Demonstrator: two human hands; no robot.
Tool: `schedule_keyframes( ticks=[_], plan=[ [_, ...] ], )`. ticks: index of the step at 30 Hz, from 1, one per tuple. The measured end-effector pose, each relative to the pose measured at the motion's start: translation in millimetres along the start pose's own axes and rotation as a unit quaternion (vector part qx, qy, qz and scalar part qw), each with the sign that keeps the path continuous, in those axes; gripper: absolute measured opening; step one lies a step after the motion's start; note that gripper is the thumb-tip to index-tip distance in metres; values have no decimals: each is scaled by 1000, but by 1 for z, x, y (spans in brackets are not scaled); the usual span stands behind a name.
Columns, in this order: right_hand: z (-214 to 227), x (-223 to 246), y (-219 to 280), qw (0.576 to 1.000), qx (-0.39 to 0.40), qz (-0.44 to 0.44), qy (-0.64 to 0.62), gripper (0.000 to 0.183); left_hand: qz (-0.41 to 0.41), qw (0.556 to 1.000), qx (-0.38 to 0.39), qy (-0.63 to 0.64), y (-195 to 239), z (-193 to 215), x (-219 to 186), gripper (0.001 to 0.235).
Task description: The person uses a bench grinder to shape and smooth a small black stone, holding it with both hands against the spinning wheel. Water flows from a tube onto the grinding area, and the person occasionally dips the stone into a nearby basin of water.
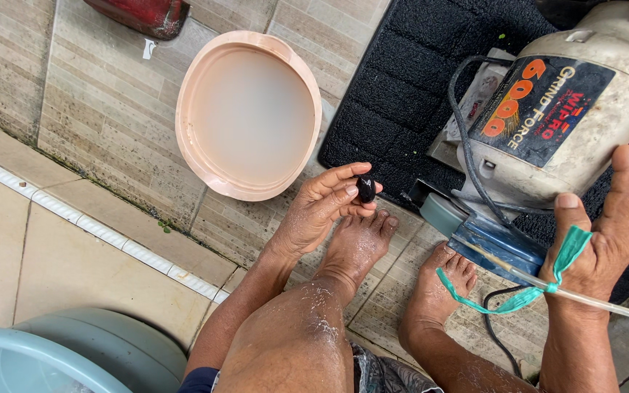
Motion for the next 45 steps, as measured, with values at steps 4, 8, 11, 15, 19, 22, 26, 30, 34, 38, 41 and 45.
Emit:
schedule_keyframes(
  ticks=[4, 8, 11, 15, 19, 22, 26, 30, 34, 38, 41, 45],
  plan=[
    [0, 3, -1, 1000, 3, 0, 1, 55, 19, 1000, -14, -12, -1, -3, -2, 40],
    [1, 6, -2, 1000, 7, -4, 12, 55, 12, 1000, 1, -26, -4, -10, -7, 42],
    [0, 5, -2, 1000, 6, -5, 13, 54, 10, 996, -7, -84, -5, -17, -13, 49],
    [2, 4, -1, 1000, -3, -17, 22, 54, -8, 990, -2, -143, -11, -24, -11, 57],
    [3, -2, 1, 999, -14, -29, 22, 57, -54, 982, 16, -179, -16, -27, 1, 55],
    [3, -5, -1, 999, -18, -26, 27, 57, -81, 979, -4, -185, -21, -27, 9, 45],
    [5, -8, 5, 998, -23, -13, 50, 54, -69, 990, 21, -121, -10, -34, 4, 49],
    [6, -19, 9, 997, -42, -10, 66, 54, -102, 985, 6, -138, -3, -32, -9, 53],
    [5, -23, 8, 995, -44, 15, 90, 55, -115, 978, 16, -171, 11, -23, -15, 61],
    [4, -36, 10, 993, -47, 21, 111, 56, -138, 975, 13, -172, 16, -21, -9, 64],
    [3, -28, 10, 992, -48, 15, 112, 55, -139, 973, 4, -184, 20, -25, -3, 56],
    [0, -37, 9, 992, -67, 0, 103, 51, -136, 966, 8, -219, 15, -30, 5, 50]
  ],
)
Point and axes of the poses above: each hand's wrist, its own y-axis away from the middle knuckle, its own z-axis out of the back of the hand, x = y × z, the point moved 4 cm from there along -y, towards the middle knuckle, and after that the axes turned 1 degree about -x, right-handed, at the moved point
